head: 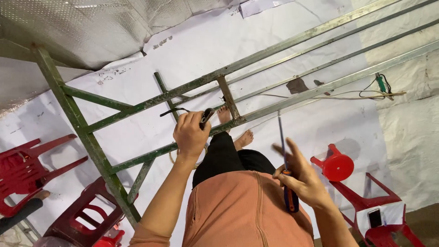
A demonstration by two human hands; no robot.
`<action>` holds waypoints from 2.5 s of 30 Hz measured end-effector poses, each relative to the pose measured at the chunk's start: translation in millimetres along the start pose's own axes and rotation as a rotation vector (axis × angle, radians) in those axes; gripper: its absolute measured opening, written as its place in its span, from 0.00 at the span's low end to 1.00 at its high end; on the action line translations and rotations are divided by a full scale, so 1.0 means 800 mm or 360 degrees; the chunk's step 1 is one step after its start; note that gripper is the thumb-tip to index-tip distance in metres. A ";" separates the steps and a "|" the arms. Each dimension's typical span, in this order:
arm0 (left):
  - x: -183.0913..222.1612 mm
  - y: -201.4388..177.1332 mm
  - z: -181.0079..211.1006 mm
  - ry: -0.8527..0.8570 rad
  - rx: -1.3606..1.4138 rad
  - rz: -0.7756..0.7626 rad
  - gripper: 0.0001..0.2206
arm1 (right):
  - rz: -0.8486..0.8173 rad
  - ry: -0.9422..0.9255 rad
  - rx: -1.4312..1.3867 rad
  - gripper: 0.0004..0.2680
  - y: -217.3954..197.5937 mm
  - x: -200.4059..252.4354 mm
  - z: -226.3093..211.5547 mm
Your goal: The person is working on the joints of a metal frame, using sandpaper to smooth surfaces, a screwdriver for prying or adjusting, and a tape measure for checking dimensions.
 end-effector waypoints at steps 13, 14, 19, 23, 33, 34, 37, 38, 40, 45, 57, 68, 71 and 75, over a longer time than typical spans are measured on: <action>0.015 0.046 -0.032 0.0006 0.0097 0.0399 0.04 | -0.0276 0.0448 0.1389 0.18 0.072 -0.059 0.029; 0.015 0.047 -0.033 0.0003 0.0097 0.0397 0.04 | -0.0279 0.0451 0.1390 0.18 0.065 -0.063 0.028; 0.009 0.043 -0.027 -0.0003 0.0093 0.0431 0.03 | -0.0067 0.0521 0.1361 0.19 0.055 -0.074 0.023; 0.010 0.041 -0.030 -0.0019 0.0124 0.0404 0.04 | -0.0118 0.0478 0.1596 0.18 0.042 -0.073 0.016; 0.007 0.043 -0.034 -0.0073 0.0193 0.0355 0.03 | -0.0123 0.0205 0.2284 0.25 0.056 -0.069 0.033; 0.006 0.043 -0.037 -0.0127 0.0243 0.0362 0.03 | -0.0146 0.0224 0.2246 0.26 0.059 -0.069 0.032; -0.021 0.054 -0.048 -0.0159 0.0309 0.0381 0.06 | -0.0207 0.0328 0.2255 0.28 0.067 -0.071 0.027; -0.043 0.046 -0.037 -0.0164 0.0309 0.0377 0.06 | -0.0213 0.0332 0.2255 0.28 0.071 -0.069 0.024; -0.089 0.037 -0.022 -0.0400 0.0815 0.0090 0.10 | -0.0265 0.0365 0.2304 0.29 0.078 -0.069 0.018; -0.156 0.059 -0.005 -0.0608 0.0547 -0.0605 0.18 | -0.0338 0.0519 0.2389 0.30 0.088 -0.070 0.005; -0.168 0.114 0.016 -0.0177 0.0112 -0.0862 0.14 | -0.0191 0.0240 0.2276 0.26 0.084 -0.085 0.009; -0.167 0.098 0.031 -0.0224 0.0053 -0.0850 0.14 | -0.0303 0.0387 0.2369 0.24 0.089 -0.080 0.000; -0.169 0.094 0.032 -0.0193 0.0048 -0.0883 0.13 | -0.0342 0.0354 0.2282 0.27 0.085 -0.071 0.024; -0.170 0.093 0.035 -0.0172 0.0045 -0.0884 0.14 | -0.0288 0.0397 0.2228 0.27 0.089 -0.076 0.020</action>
Point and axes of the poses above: each hand's wrist, its own x-axis away from the middle knuckle, its own y-axis out of the palm, z = x × y, the point moved 3 cm from there along -x, towards the middle knuckle, and after that the axes turned 7 degrees about x, right-handed, at the moved point
